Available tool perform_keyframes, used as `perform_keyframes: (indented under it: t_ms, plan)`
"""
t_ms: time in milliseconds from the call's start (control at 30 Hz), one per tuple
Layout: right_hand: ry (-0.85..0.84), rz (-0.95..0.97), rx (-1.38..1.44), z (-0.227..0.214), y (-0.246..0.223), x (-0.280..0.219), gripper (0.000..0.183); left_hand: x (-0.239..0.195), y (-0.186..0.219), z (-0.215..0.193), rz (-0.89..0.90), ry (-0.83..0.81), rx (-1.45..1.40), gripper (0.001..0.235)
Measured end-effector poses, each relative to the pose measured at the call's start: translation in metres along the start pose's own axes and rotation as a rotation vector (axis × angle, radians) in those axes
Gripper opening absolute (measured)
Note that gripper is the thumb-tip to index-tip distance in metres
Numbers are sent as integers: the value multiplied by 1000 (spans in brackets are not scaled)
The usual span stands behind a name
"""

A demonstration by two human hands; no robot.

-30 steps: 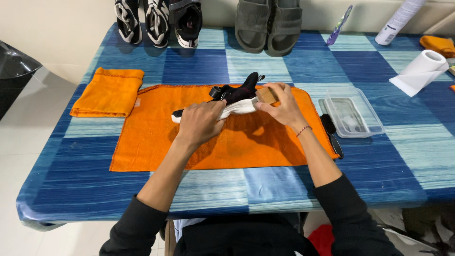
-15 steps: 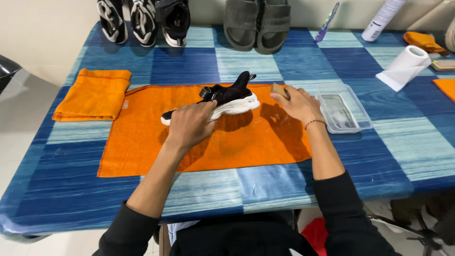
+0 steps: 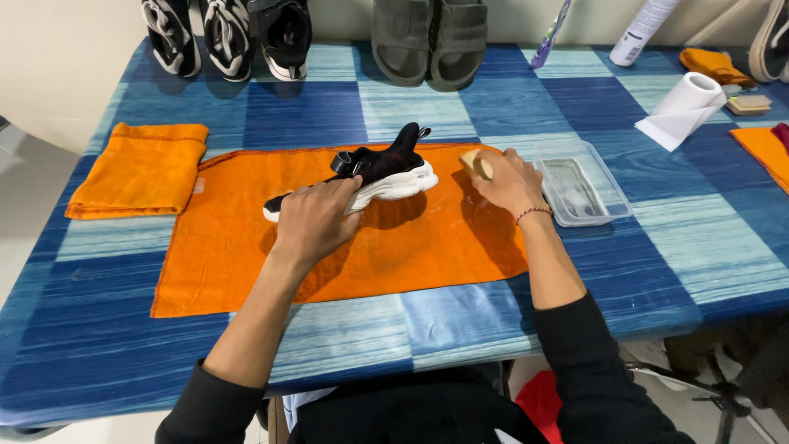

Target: The person scrubs the white sole of a black sneaker with a small rectangular sponge. They repeatedly dip the sponge into a plastic container of liquid and continue scrubbing the shoe's sole and side edges.

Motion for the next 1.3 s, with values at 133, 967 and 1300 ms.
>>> perform_keyframes:
  t_ms: [133,967,1300]
  plan:
    - [130,-52,62,-1,-6,3,46,-1,-2,1,1,52,19,39]
    - [375,66,371,-55,34,-25,44,-10,-5,-6,37,248,137,38]
    - [366,355,327,-63,162,-47,39,-3,-6,5,-13,70,287,41]
Point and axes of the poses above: each hand's wrist, its own x-axis towards the middle knuckle, its own z-axis out of the palm, y = z × x, the point moved 9 cm from there along x, towards the middle knuckle, and after that the axes turned 10 degrees about -z, right-handed, at the moved point
